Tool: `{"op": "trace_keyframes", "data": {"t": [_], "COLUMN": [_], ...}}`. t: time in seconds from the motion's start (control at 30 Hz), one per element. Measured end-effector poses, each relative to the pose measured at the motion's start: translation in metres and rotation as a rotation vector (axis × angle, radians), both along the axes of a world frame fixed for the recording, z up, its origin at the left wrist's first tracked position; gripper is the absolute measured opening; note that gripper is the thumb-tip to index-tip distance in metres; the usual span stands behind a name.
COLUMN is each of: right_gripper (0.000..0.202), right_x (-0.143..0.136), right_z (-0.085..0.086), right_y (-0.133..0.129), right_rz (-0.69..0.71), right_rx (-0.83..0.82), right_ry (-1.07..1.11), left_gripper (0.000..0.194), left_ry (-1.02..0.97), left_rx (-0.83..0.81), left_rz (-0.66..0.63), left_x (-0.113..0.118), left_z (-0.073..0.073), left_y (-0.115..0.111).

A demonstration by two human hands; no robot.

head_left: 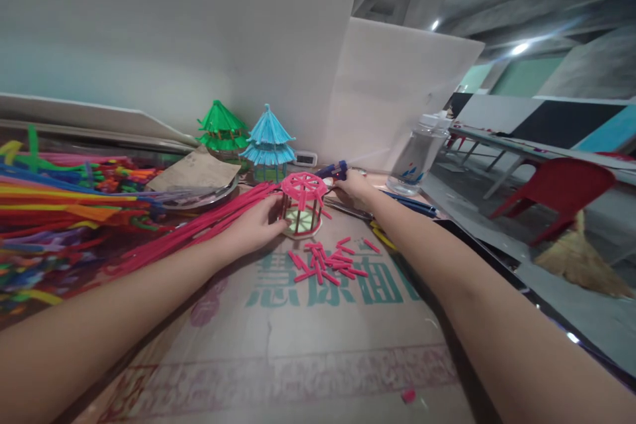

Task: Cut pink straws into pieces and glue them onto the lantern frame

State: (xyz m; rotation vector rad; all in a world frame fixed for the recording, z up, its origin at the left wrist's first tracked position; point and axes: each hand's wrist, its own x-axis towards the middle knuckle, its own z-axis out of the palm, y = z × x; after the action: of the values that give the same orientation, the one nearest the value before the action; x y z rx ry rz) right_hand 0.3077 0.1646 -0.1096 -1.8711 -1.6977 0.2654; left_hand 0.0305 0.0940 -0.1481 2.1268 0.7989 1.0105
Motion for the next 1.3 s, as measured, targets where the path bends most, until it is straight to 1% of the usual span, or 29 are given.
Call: {"op": "trace_keyframes", "data": {"t": [0.13,0.2,0.3,0.4,0.47,0.5,0.53,0.6,0.67,0.77,0.83,0.93,1.03,1.13,1.2,1.3], "right_gripper": [0.011,0.016,0.028,0.032,0.034,0.034,0.033,0.032,0.028,0.026,0.024,0.023,0.027,0.028,0.028,0.031], "right_x": [0.008,0.011,0.011,0.006,0.002,0.000,-0.002,-0.005,-0.006,-0.007,-0.008,-0.010,-0.010,-0.011,-0.012,-0.014], "right_z": [0.008,0.014,0.022,0.025,0.023,0.020,0.017,0.007,-0.004,-0.017,-0.019,-0.014,-0.010,-0.008,-0.008,-0.007], "right_y": [-0.011,-0.024,-0.056,-0.099,-0.129,-0.144,-0.157,-0.178,-0.190,-0.195,-0.194,-0.193,-0.193,-0.193,-0.193,-0.193], "right_rz": [-0.031,-0.024,0.018,0.081,0.164,0.191,0.218,0.231,0.233,0.241,0.273,0.341,0.350,0.375,0.382,0.348], "right_rx": [0.027,0.054,0.104,0.186,0.318,0.373,0.389,0.386,0.338,0.289,0.304,0.337,0.323,0.292,0.290,0.312], "right_ry": [0.015,0.052,0.143,0.233,0.394,0.439,0.455,0.406,0.315,0.260,0.255,0.266,0.310,0.337,0.301,0.236], "left_gripper": [0.031,0.031,0.033,0.037,0.035,0.033,0.031,0.028,0.025,0.026,0.030,0.035,0.037,0.039,0.039,0.037], "left_ry": [0.070,0.076,0.053,0.062,0.072,0.074,0.072,0.058,0.043,0.049,0.066,0.078,0.074,0.096,0.121,0.148], "left_rx": [0.007,0.001,-0.008,-0.004,0.013,0.025,0.039,0.067,0.100,0.167,0.210,0.254,0.264,0.284,0.300,0.327], "left_rz": [-0.008,0.000,-0.016,0.012,0.064,0.086,0.100,0.107,0.106,0.134,0.169,0.204,0.209,0.216,0.214,0.204], "left_x": [-0.003,-0.003,-0.002,-0.002,-0.002,-0.002,-0.002,-0.002,-0.002,-0.002,-0.002,-0.003,-0.004,-0.005,-0.005,-0.006], "left_z": [0.001,0.002,0.001,0.002,0.003,0.003,0.004,0.004,0.004,0.001,0.001,0.002,0.006,0.007,0.006,0.005], "left_y": [0.002,0.001,-0.001,-0.002,-0.003,-0.004,-0.004,-0.005,-0.005,-0.004,-0.003,-0.003,-0.004,-0.006,-0.006,-0.006]}}
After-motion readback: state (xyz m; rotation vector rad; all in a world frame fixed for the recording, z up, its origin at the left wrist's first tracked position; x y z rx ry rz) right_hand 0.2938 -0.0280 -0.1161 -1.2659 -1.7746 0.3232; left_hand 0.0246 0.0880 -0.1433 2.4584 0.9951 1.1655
